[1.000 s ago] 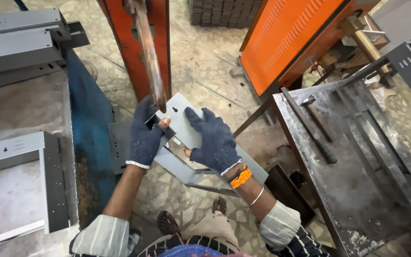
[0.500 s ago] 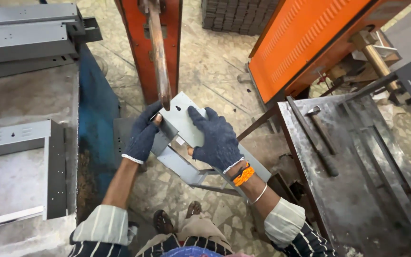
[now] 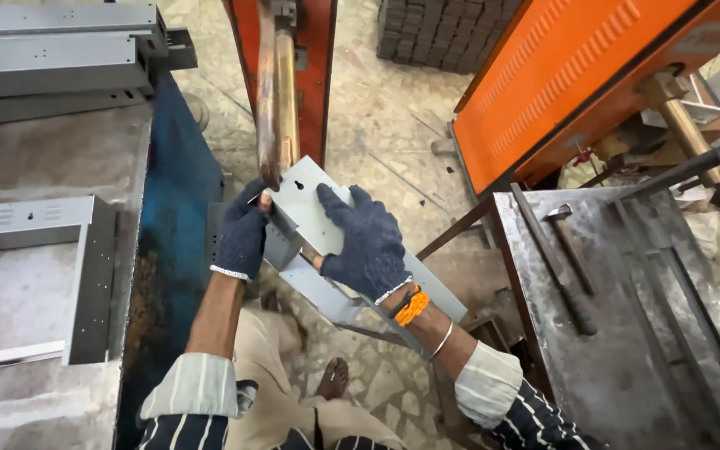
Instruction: Assembling and spot-welding metal enclosure components using industrial machinery.
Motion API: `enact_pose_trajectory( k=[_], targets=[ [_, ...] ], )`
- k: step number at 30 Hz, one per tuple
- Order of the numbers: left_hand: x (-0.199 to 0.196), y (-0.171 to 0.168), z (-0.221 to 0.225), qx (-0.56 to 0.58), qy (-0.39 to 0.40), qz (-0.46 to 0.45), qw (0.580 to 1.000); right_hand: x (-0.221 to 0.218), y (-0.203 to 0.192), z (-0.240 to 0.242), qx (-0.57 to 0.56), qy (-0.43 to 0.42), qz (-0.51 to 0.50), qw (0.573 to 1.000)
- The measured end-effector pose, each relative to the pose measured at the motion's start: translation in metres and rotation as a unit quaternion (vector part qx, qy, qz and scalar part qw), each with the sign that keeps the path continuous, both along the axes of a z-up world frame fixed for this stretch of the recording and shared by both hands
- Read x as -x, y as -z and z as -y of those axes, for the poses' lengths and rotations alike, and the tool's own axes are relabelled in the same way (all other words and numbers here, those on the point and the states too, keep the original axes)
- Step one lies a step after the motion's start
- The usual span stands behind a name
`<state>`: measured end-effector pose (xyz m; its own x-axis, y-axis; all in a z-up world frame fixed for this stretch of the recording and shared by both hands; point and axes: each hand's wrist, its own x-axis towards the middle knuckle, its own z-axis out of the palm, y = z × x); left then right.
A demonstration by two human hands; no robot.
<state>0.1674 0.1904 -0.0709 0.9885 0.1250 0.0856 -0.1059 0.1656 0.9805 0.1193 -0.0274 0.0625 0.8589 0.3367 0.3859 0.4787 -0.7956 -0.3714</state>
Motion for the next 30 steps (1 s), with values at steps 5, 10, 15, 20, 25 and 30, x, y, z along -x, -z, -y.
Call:
enact_pose_trajectory(
  k=[5, 10, 15, 20, 25, 30],
  targets=[
    [-0.001, 0.005, 0.002, 0.062, -0.018, 0.007, 0.998, -0.001, -0.003, -0.001, 0.012, 0.001, -0.009, 1.0],
    [-0.002, 0.013, 0.004, 0.042, -0.063, -0.006, 0.997, -0.001, -0.002, -0.003, 0.026, -0.002, -0.019, 0.999],
    [-0.007, 0.035, 0.001, 0.084, -0.059, 0.007, 0.995, 0.003, -0.001, -0.003, 0.026, 0.011, -0.028, 0.999],
    [-0.002, 0.037, 0.004, 0.111, -0.05, -0.003, 0.993, 0.01, -0.002, -0.006, 0.029, 0.024, -0.039, 0.999],
    [-0.007, 0.045, 0.006, 0.156, -0.027, 0.028, 0.987, 0.013, -0.008, -0.01, 0.038, 0.036, -0.052, 0.997],
    [-0.011, 0.058, 0.011, 0.132, -0.056, 0.071, 0.987, 0.014, -0.002, -0.01, 0.044, 0.035, -0.044, 0.997]
  ],
)
